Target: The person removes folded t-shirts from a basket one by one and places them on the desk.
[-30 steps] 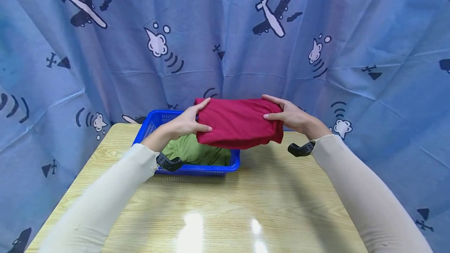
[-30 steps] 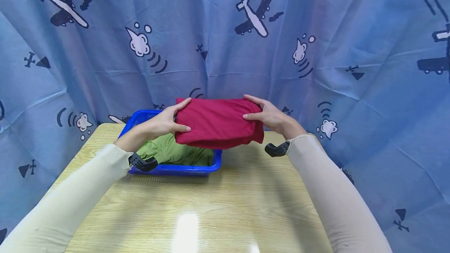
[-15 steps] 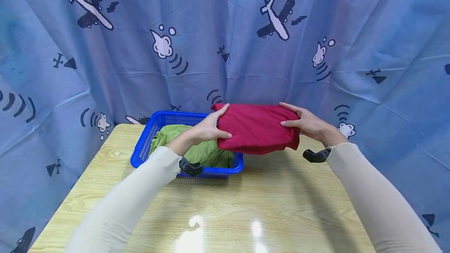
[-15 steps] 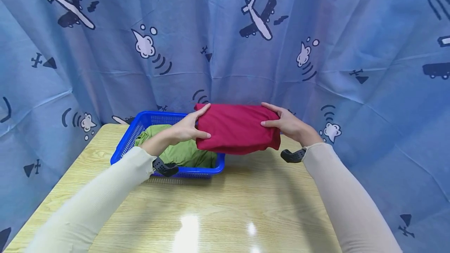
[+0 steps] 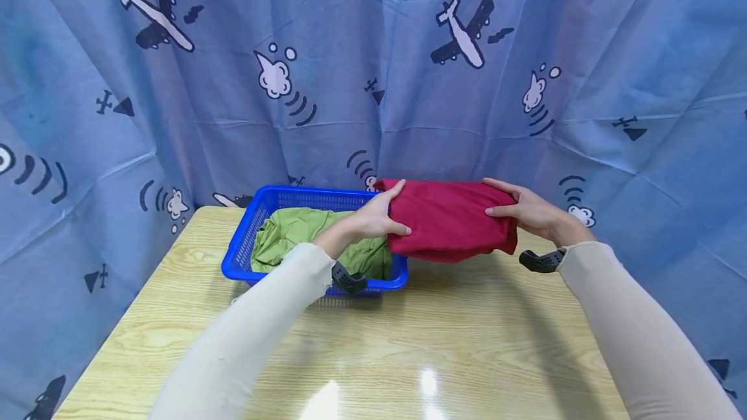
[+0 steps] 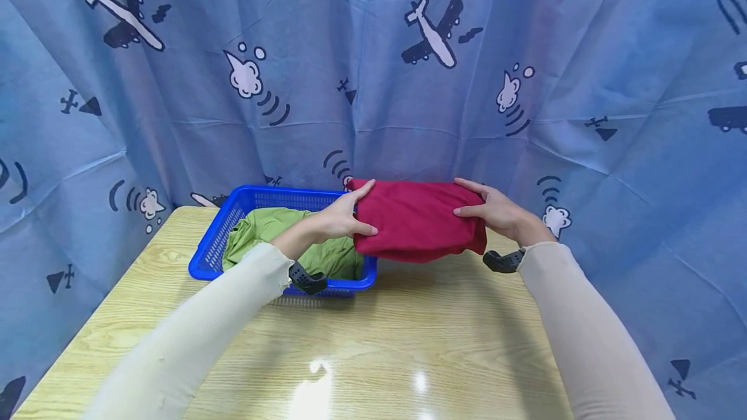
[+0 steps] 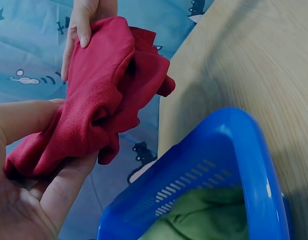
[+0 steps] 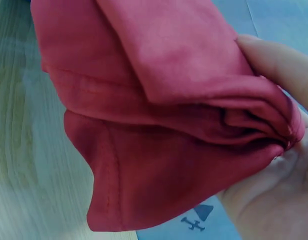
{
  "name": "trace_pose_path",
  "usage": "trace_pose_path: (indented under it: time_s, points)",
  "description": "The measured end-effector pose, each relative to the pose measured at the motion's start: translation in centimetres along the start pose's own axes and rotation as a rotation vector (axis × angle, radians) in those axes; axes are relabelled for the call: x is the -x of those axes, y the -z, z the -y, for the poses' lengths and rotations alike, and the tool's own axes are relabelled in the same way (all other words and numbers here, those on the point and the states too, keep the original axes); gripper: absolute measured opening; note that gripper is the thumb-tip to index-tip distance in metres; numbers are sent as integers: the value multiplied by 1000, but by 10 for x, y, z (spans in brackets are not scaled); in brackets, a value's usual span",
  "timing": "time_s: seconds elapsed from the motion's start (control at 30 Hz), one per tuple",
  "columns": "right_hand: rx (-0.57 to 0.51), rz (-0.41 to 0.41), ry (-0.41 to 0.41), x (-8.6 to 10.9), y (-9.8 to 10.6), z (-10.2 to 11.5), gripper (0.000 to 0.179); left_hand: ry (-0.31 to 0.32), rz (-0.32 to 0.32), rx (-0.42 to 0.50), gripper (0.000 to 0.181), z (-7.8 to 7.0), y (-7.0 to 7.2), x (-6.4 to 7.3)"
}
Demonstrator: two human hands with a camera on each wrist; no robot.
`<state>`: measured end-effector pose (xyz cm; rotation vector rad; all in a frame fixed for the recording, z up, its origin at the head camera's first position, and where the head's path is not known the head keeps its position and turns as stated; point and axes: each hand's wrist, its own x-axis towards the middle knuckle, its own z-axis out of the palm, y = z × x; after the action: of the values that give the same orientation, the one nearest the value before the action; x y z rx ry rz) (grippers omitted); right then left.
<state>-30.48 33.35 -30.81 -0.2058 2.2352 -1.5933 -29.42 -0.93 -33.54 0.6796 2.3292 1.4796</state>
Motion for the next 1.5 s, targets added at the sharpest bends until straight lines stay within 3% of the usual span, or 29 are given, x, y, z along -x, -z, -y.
trace_pose_path:
  time_s: [0.23, 0.37, 0.6, 0.77, 1.17, 1.5]
  points:
    - [34, -27, -22, 5, 15, -9, 85, -1, -12, 12, 108, 3, -16, -19]
    - [79, -52, -44, 6, 21, -15, 85, 31, -12, 20, 107, 5, -26, -28]
    - [90, -75, -81, 5, 28, -27, 88, 19, -21, -81, 105, 2, -38, -41]
    - [56, -75, -90, 3, 31, -39, 89, 14, -3, -103, 106, 6, -47, -50]
    - [100, -68, -129, -4, 28, -75, 90, 92, 22, -315, 106, 18, -73, -55]
    - [100, -60, -111, -11, 25, -86, 91, 129, 15, -388, 108, 17, -84, -59]
